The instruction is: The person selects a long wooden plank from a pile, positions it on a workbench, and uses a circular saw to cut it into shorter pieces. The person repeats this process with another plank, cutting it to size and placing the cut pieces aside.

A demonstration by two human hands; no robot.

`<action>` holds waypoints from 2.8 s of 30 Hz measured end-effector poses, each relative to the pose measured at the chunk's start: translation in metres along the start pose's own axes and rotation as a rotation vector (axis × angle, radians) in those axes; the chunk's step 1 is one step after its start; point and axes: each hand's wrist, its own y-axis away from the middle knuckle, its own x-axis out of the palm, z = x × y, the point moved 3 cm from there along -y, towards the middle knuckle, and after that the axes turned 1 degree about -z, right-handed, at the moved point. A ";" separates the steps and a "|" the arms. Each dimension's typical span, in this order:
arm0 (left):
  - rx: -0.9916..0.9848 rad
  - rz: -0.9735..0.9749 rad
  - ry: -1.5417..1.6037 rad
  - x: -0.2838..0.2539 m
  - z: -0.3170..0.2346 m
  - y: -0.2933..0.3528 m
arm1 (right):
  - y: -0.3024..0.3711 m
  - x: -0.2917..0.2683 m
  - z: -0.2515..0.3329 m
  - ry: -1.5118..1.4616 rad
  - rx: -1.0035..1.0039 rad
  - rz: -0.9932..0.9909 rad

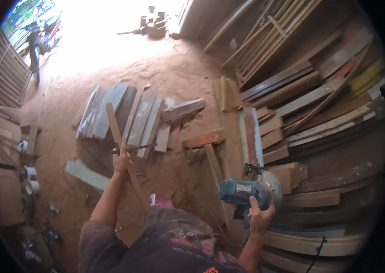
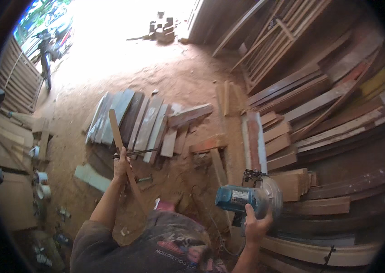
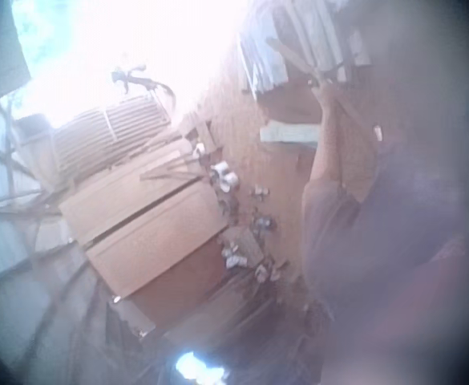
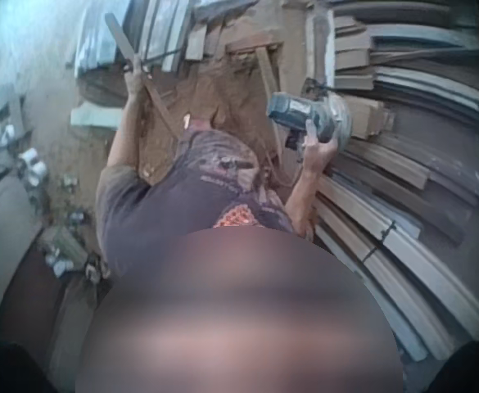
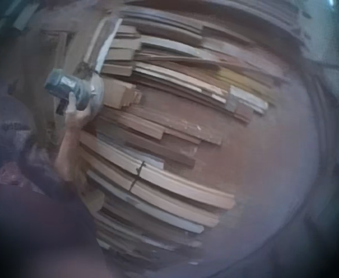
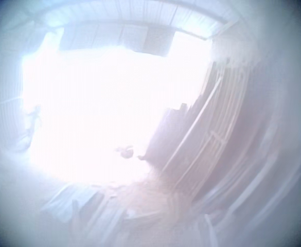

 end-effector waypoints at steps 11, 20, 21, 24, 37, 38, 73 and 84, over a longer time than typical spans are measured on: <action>-0.265 -0.506 -0.349 -0.142 0.190 0.064 | 0.040 0.073 0.003 0.485 -0.108 0.554; -0.035 -0.379 -0.061 -0.158 0.128 0.046 | 0.088 0.111 0.041 0.709 -0.633 1.093; 0.071 -0.325 -0.034 -0.152 0.100 0.034 | 0.092 0.115 0.043 0.715 -0.633 1.154; 0.266 -0.241 0.000 -0.132 0.004 0.017 | 0.099 0.122 0.048 0.666 -0.781 1.254; 0.679 0.269 -0.416 0.038 -0.246 0.078 | 0.120 0.097 0.035 0.668 -0.859 1.029; 0.626 0.275 -0.386 0.042 -0.236 0.079 | 0.116 0.095 0.029 0.638 -0.776 0.988; 0.262 0.228 -0.296 0.061 -0.076 0.028 | 0.066 0.049 -0.038 0.647 -0.444 0.675; 0.726 0.581 -0.564 0.174 -0.217 0.044 | 0.089 0.073 -0.018 0.759 -0.859 0.905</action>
